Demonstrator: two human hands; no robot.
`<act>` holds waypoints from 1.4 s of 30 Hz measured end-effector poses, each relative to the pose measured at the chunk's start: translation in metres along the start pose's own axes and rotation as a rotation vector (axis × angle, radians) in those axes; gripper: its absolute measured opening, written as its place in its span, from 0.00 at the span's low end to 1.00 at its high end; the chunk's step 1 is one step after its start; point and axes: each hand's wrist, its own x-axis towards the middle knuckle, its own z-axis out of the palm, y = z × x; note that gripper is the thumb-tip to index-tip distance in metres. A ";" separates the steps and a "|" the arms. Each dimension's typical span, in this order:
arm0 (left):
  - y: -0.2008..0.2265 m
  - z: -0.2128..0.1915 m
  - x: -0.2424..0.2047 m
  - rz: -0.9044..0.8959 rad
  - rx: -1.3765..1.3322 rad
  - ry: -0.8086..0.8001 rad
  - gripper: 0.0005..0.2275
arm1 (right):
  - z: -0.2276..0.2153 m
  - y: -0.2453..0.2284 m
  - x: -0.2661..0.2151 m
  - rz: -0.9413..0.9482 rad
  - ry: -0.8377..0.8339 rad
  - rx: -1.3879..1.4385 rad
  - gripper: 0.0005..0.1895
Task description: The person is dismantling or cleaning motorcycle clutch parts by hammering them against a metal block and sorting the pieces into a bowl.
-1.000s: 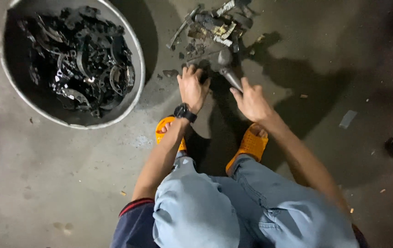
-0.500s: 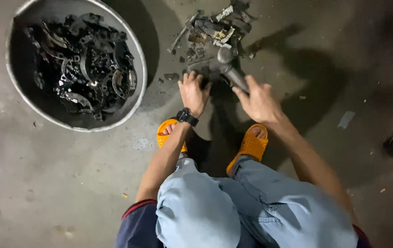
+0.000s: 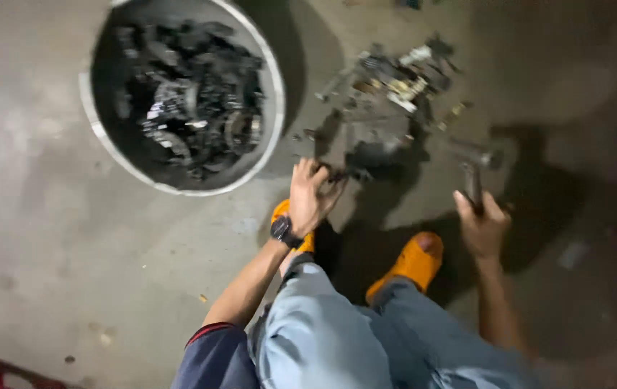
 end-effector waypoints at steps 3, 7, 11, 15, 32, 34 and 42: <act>0.011 -0.078 0.004 -0.111 -0.107 0.077 0.07 | 0.003 0.058 -0.019 0.296 -0.071 -0.079 0.16; -0.026 -0.160 -0.001 -0.198 -0.076 0.266 0.09 | -0.007 0.103 -0.033 0.359 0.044 -0.099 0.13; -0.013 -0.218 0.031 -0.269 -0.068 0.428 0.07 | -0.013 0.138 -0.030 0.486 0.058 -0.153 0.13; -0.024 -0.236 0.071 -0.023 0.198 0.316 0.10 | -0.012 0.153 -0.029 0.420 0.071 -0.239 0.15; -0.013 0.094 0.386 0.471 0.729 -0.186 0.17 | -0.051 0.059 0.053 1.237 -0.450 -0.031 0.17; -0.034 0.146 0.424 0.149 0.772 -0.169 0.23 | -0.046 0.065 0.052 1.276 -0.447 -0.093 0.19; -0.069 0.198 0.446 -0.089 0.148 0.043 0.02 | -0.041 0.050 0.072 1.407 -0.458 -0.195 0.33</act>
